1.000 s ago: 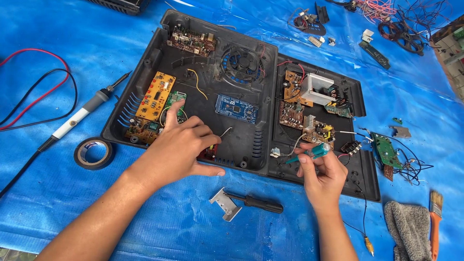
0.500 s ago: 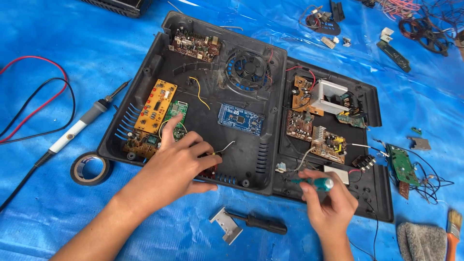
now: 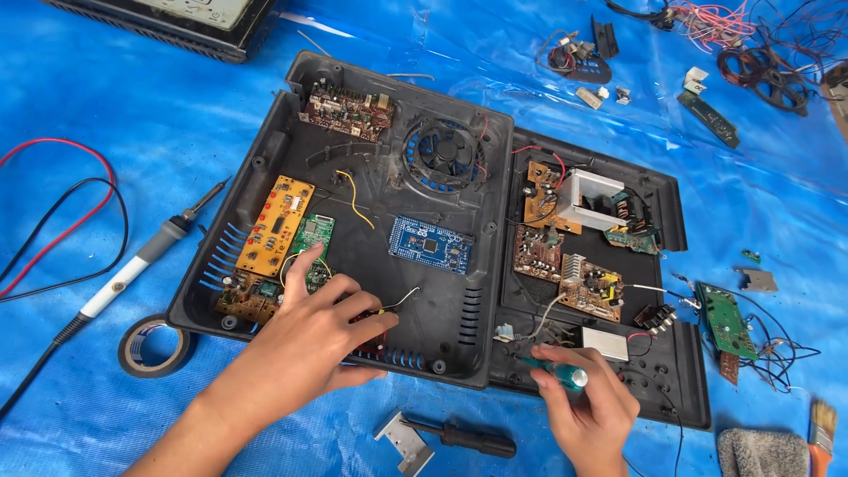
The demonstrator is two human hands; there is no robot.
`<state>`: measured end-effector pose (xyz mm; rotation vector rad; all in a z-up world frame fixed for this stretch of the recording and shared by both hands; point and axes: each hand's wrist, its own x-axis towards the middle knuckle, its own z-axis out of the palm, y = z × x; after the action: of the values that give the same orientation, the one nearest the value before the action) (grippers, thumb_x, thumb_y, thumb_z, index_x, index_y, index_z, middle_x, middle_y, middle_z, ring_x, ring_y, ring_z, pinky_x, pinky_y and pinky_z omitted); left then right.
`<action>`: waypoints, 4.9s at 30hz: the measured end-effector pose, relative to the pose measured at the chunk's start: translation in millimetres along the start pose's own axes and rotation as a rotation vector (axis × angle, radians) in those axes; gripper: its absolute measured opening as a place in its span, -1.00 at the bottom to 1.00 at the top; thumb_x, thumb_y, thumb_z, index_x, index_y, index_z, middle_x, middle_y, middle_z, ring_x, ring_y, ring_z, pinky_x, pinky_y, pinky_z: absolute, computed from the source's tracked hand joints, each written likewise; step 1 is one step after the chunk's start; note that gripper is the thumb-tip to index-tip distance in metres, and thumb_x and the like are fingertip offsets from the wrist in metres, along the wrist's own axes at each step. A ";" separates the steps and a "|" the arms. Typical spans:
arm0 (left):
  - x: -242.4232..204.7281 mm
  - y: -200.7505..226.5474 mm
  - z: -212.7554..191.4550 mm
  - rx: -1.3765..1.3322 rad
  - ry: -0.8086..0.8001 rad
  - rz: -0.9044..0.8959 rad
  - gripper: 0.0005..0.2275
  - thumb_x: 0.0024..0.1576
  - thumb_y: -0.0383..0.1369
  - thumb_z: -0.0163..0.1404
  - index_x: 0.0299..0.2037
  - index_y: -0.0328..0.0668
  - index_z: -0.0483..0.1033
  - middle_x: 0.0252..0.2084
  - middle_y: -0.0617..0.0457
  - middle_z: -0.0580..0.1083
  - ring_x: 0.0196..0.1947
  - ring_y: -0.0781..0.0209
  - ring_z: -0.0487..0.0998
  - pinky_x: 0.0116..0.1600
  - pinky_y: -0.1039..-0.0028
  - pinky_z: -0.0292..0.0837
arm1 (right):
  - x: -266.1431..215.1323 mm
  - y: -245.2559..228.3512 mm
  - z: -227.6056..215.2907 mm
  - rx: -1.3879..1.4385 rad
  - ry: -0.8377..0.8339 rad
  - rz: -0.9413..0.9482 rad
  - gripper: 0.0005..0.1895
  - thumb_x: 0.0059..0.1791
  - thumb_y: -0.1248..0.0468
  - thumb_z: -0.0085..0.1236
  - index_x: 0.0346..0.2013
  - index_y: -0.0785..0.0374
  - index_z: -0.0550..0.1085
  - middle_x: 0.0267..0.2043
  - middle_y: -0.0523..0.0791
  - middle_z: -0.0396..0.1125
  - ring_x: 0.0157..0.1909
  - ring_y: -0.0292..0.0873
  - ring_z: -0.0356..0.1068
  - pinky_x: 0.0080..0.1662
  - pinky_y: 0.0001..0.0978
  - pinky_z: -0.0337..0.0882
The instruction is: Inspecting and diagnosing components on an induction cooker's circuit board using a screwdriver as a probe.
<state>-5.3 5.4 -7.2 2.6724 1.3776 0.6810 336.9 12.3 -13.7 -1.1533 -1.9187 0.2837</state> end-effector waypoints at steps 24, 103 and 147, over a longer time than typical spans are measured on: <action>-1.4 -4.6 7.3 0.027 0.020 0.022 -0.41 -0.25 0.09 0.41 -0.01 0.11 0.63 -0.13 0.18 0.48 -0.08 0.10 0.41 0.35 -0.39 -0.13 | 2.3 -1.7 0.1 0.036 0.006 -0.060 -0.78 -0.05 0.23 0.24 -0.19 0.31 0.55 -0.23 -0.02 0.54 -0.17 -0.12 0.62 -0.11 -0.40 0.62; 2.5 62.4 13.1 -0.088 0.237 0.161 -0.50 0.18 -0.27 0.18 0.30 -0.24 0.36 -0.03 0.04 0.46 -0.03 0.08 0.38 0.39 -0.13 -0.02 | -6.9 -44.9 25.7 0.536 0.104 -0.022 -0.71 0.09 0.32 0.04 0.02 0.26 0.16 -0.20 0.22 0.46 -0.24 0.13 0.63 -0.21 -0.22 0.74; 7.2 65.6 -3.2 -0.198 0.433 0.177 -0.92 0.29 -0.39 -0.02 -0.20 -0.12 0.55 -0.27 0.13 0.48 -0.38 0.17 0.44 0.26 0.04 0.17 | 4.1 -37.6 20.4 0.936 0.053 -0.044 -0.75 0.21 0.26 -0.04 0.12 0.25 0.21 -0.11 0.21 0.46 -0.55 -0.05 0.47 -0.45 -0.36 0.51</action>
<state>46.8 -28.7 14.5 2.6028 1.0726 1.4017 297.4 -0.5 -2.4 -0.4744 -1.4597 0.9847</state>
